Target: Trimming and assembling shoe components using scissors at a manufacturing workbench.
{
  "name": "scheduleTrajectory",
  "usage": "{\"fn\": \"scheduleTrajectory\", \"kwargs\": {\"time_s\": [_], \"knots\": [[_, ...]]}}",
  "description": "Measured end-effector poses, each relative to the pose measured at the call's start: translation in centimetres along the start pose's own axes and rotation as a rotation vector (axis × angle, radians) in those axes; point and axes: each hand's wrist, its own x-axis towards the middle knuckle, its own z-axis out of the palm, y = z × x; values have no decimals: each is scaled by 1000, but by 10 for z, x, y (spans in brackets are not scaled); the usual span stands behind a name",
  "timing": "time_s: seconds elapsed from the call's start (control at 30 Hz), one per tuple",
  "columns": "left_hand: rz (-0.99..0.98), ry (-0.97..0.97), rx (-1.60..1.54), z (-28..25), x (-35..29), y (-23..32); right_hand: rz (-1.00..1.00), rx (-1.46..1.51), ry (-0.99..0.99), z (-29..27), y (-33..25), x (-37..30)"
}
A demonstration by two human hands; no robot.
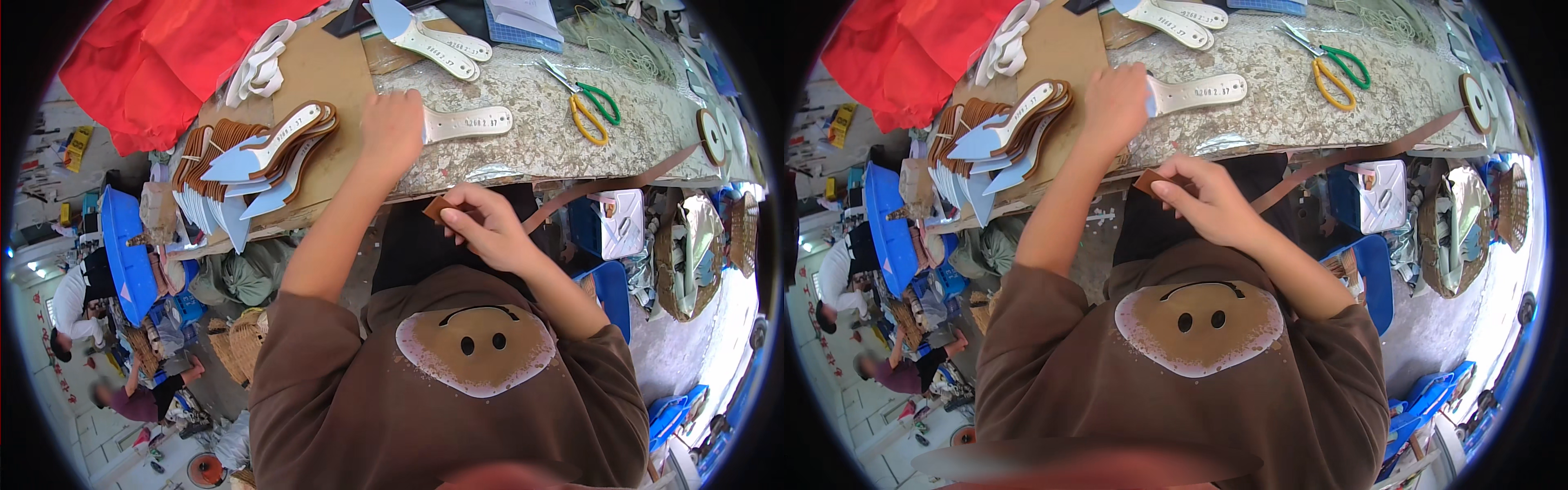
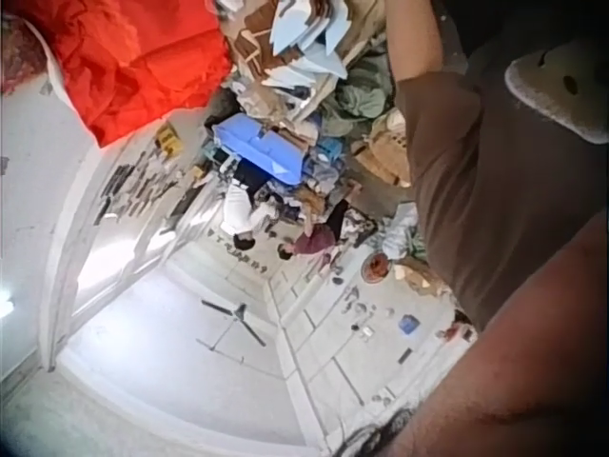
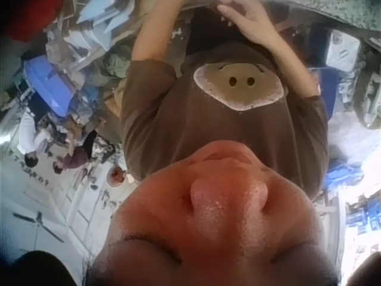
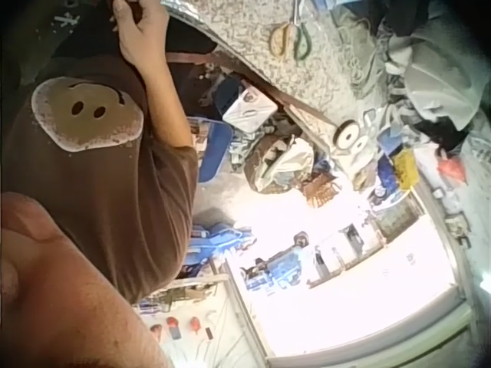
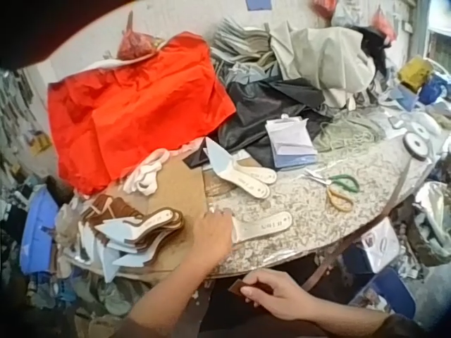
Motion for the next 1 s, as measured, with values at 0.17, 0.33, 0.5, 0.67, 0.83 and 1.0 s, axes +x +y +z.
{"fn": "scheduleTrajectory", "kwargs": {"time_s": [0.17, 0.33, 0.5, 0.67, 0.83, 1.0], "knots": [[-353, 155, -693, -43, -44, 15, -106, -192, 151, -25, -38, 11], [-295, 53, -725, -25, -44, 25, -306, -488, 158, -55, -49, 83], [-384, -79, -968, -32, -41, 15, -178, -569, -96, -98, -30, 131], [-390, 0, -958, -23, -43, 18, -89, -575, -239, -86, -38, 129], [-369, -4, -929, -23, -41, 18, -95, -531, -246, -92, -31, 129], [-390, -38, -938, -25, -36, 17, -125, -530, -208, -90, -28, 128]]}}
